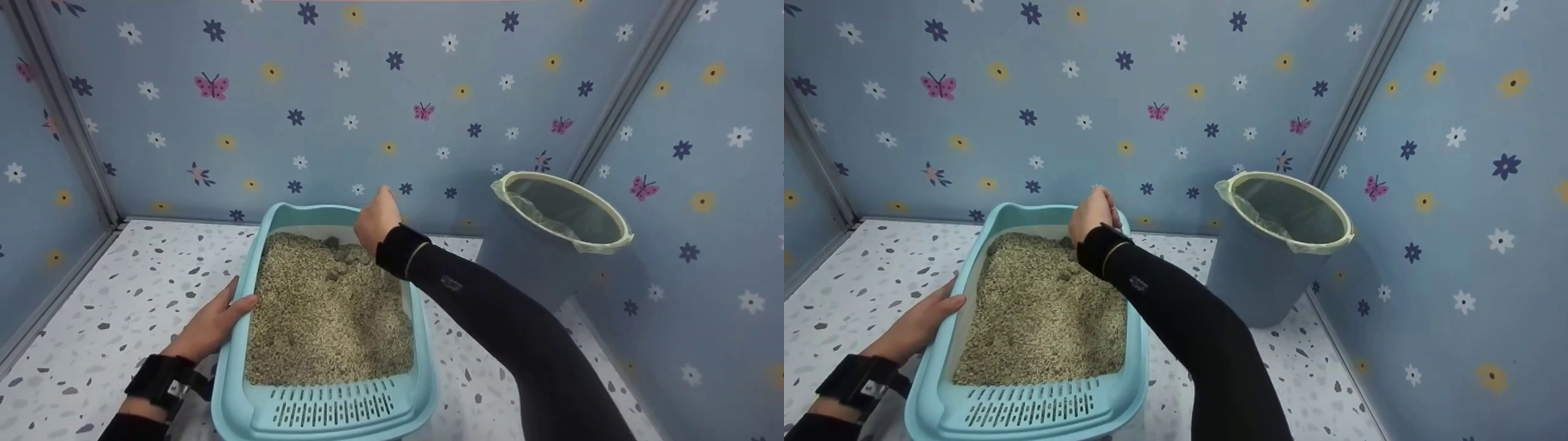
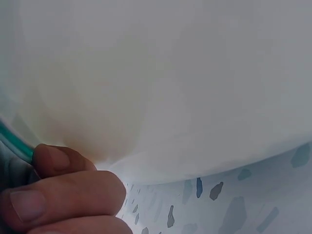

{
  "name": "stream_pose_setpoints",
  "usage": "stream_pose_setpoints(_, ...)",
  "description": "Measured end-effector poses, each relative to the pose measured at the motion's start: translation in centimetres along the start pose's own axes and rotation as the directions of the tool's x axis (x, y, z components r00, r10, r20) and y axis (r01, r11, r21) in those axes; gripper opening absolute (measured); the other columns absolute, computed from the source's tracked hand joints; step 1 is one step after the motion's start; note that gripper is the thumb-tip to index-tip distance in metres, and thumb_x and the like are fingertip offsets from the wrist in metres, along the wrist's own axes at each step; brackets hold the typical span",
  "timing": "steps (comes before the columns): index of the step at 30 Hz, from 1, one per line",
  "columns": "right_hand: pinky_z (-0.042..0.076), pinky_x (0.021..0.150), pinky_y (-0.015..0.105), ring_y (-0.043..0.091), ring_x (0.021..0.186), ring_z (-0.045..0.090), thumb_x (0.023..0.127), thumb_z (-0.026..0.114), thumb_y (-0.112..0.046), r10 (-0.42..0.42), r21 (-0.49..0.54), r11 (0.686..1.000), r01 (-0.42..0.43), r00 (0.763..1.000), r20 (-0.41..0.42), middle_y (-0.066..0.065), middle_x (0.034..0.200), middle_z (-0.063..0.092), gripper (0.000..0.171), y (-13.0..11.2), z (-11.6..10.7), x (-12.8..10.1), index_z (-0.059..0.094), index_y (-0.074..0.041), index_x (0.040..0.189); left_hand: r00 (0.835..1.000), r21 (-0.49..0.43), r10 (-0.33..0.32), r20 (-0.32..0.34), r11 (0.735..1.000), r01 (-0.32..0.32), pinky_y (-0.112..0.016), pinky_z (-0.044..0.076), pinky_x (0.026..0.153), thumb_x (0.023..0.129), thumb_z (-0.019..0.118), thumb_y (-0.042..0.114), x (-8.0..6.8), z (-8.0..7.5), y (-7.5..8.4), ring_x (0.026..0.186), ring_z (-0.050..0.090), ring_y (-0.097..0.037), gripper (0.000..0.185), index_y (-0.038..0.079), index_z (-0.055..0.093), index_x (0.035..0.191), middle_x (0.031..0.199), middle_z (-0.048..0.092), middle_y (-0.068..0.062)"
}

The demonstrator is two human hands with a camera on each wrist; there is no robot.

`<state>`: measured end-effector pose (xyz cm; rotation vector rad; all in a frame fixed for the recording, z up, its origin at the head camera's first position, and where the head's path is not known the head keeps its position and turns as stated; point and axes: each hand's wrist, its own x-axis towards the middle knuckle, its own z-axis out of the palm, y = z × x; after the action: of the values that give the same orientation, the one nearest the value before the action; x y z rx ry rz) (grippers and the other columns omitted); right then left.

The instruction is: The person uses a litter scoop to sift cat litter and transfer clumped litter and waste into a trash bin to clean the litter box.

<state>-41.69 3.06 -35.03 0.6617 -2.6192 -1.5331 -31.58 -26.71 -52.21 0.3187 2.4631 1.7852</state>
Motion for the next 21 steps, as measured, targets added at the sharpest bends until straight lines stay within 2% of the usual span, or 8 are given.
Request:
stream_pose_setpoints(3, 0.022, 0.085, 0.047, 0.020, 0.079, 0.029, 0.121, 0.045, -0.026, 0.006, -0.017, 1.000, -0.005, 0.999, 0.049, -0.001, 0.083, 0.035, 0.039, -0.6, 0.4, 1.7, 0.039, -0.022, 0.083, 1.000, 0.000, -0.001, 0.002, 1.000, 0.001, -0.055, 0.061, 0.102, 0.117, 0.051, 0.045, -0.1, -0.1, 0.0, 0.128, 0.068, -0.049, 0.086, 0.016, 0.001, 0.181, 0.168, 0.035, -0.040)
stream_pose_setpoints(7, 0.025, 0.088, 0.046, 0.021, 0.082, 0.037, 0.121, 0.046, -0.029, 0.016, -0.003, 1.000, -0.016, 0.998, 0.065, -0.002, 0.084, 0.045, 0.038, -1.1, 1.6, 3.4, 0.049, -0.023, 0.084, 1.000, 0.007, -0.009, -0.004, 1.000, 0.009, -0.054, 0.061, 0.102, 0.118, 0.051, 0.044, -0.3, -0.3, -0.1, 0.128, 0.067, -0.050, 0.086, 0.016, 0.001, 0.181, 0.169, 0.034, -0.040)
stream_pose_setpoints(9, 0.031, 0.095, 0.045, 0.020, 0.084, 0.045, 0.121, 0.049, -0.030, 0.014, 0.020, 1.000, -0.015, 0.999, 0.051, -0.003, 0.084, 0.052, 0.038, -1.0, 2.1, 4.0, 0.056, -0.024, 0.084, 1.000, 0.013, -0.016, -0.004, 1.000, 0.016, -0.055, 0.059, 0.105, 0.118, 0.050, 0.045, -0.4, -0.3, -0.1, 0.132, 0.065, -0.052, 0.086, 0.015, 0.000, 0.181, 0.171, 0.031, -0.039)
stream_pose_setpoints(11, 0.037, 0.108, 0.046, 0.020, 0.088, 0.055, 0.120, 0.054, -0.030, 0.004, 0.050, 0.999, -0.005, 0.999, 0.032, -0.002, 0.086, 0.059, 0.036, -0.9, 2.6, 4.5, 0.062, -0.024, 0.085, 1.000, 0.031, -0.022, -0.001, 0.999, 0.022, -0.058, 0.055, 0.110, 0.118, 0.049, 0.046, -0.5, -0.4, 0.0, 0.139, 0.059, -0.055, 0.087, 0.014, -0.002, 0.180, 0.175, 0.024, -0.038)
stream_pose_setpoints(14, 0.035, 0.125, 0.055, 0.026, 0.099, 0.068, 0.118, 0.058, -0.029, -0.027, 0.096, 0.995, 0.027, 1.000, -0.003, 0.000, 0.091, 0.070, 0.034, -0.9, 3.2, 5.1, 0.072, -0.024, 0.087, 1.000, 0.042, -0.031, 0.007, 0.999, 0.030, -0.062, 0.046, 0.118, 0.118, 0.048, 0.047, -0.6, -0.4, 0.0, 0.149, 0.048, -0.057, 0.088, 0.011, -0.004, 0.180, 0.179, 0.013, -0.036)
stream_pose_setpoints(17, 0.035, 0.126, 0.055, 0.026, 0.099, 0.070, 0.117, 0.056, -0.026, -0.047, 0.130, 0.990, 0.051, 0.998, -0.039, -0.001, 0.089, 0.072, 0.037, -1.0, 3.8, 5.5, 0.070, -0.024, 0.083, 0.999, 0.034, -0.032, 0.008, 0.999, 0.031, -0.064, 0.045, 0.118, 0.118, 0.049, 0.048, -0.5, -0.3, 0.0, 0.148, 0.049, -0.057, 0.089, 0.011, -0.003, 0.180, 0.179, 0.013, -0.035)
stream_pose_setpoints(21, 0.043, 0.115, 0.048, 0.021, 0.083, 0.063, 0.117, 0.056, -0.026, -0.016, 0.187, 0.982, 0.034, 0.995, -0.095, -0.003, 0.081, 0.067, 0.041, -1.0, 4.3, 6.0, 0.062, -0.024, 0.076, 1.000, 0.010, -0.026, 0.001, 1.000, 0.026, -0.063, 0.046, 0.118, 0.117, 0.050, 0.048, -0.4, -0.1, -0.1, 0.146, 0.052, -0.056, 0.088, 0.014, -0.001, 0.180, 0.179, 0.017, -0.034)
